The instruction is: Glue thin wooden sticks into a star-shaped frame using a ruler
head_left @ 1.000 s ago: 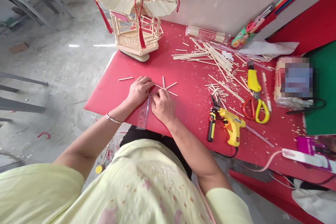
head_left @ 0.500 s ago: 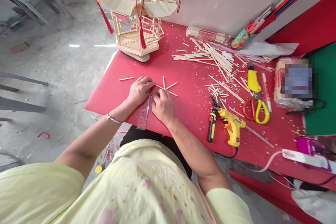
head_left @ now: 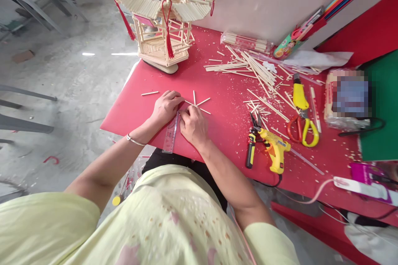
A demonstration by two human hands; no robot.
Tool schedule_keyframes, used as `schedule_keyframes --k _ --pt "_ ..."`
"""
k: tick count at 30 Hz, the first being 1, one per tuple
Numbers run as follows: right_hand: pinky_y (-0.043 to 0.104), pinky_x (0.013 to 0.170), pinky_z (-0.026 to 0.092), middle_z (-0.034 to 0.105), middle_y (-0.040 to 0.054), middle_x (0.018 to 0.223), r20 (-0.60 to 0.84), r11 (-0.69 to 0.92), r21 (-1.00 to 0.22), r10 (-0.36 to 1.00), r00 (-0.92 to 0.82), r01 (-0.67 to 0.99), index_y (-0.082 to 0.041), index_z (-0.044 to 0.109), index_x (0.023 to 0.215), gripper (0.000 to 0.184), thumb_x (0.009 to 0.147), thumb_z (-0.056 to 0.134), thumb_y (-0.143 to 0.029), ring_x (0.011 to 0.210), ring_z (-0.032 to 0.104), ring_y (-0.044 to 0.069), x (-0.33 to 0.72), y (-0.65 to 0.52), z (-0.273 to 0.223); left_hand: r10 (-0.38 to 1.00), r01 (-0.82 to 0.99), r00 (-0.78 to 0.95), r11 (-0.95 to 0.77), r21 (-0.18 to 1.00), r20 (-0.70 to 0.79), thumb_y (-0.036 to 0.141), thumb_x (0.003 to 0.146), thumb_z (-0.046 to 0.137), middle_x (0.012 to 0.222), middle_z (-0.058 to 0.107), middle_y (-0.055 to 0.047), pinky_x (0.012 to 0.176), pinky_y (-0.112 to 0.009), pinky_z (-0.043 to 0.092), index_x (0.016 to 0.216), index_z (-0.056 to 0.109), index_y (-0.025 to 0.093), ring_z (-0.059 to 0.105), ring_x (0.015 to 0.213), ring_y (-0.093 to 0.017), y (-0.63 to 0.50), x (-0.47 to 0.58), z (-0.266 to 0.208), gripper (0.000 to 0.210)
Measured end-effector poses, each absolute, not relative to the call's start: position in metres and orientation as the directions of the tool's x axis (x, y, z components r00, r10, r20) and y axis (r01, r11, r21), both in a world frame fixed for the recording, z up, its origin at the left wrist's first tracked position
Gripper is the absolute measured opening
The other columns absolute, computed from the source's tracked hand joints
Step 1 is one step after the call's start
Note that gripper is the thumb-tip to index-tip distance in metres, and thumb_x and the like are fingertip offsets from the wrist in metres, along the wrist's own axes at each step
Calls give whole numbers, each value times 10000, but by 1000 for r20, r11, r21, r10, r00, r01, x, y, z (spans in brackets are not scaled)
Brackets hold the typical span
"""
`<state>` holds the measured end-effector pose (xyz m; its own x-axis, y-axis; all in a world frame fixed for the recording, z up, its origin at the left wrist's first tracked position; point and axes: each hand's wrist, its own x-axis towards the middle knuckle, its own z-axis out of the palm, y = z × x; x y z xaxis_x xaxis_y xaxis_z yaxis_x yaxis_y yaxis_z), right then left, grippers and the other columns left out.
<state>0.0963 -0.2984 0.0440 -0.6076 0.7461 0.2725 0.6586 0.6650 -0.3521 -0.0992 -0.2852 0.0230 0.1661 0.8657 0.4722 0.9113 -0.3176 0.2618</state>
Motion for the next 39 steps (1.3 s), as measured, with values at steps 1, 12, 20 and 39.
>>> schedule_keyframes --k 1,12,20,39 --pt "367 818 500 647 114 1144 270 664 -353 747 -608 659 -217 777 1206 289 1069 522 -203 1123 570 276 96 -299 44 866 911 169 -320 261 472 71 934 493 1106 762 -96 828 -375 532 1087 811 226 629 959 -236 -285 -99 23 386" --pt "373 850 514 638 124 1168 241 655 -371 753 -613 658 -234 763 1260 304 1072 525 -213 1153 565 283 96 -298 42 879 911 160 -307 276 450 79 929 502 1122 759 -104 842 -385 535 1092 810 227 626 962 -241 -285 -99 24 379" --pt "367 854 512 638 128 1183 238 653 -373 754 -612 659 -231 764 1253 304 1078 516 -213 1157 562 282 96 -298 42 869 917 173 -314 245 464 67 929 485 1110 762 -97 831 -372 533 1093 811 219 629 954 -233 -285 -99 25 396" --pt "373 871 508 639 124 1167 255 661 -361 749 -612 658 -232 759 1272 314 1081 511 -213 1146 563 281 96 -298 41 878 911 160 -307 274 452 101 955 480 1121 757 -109 849 -387 537 1098 811 223 630 971 -239 -285 -99 24 380"
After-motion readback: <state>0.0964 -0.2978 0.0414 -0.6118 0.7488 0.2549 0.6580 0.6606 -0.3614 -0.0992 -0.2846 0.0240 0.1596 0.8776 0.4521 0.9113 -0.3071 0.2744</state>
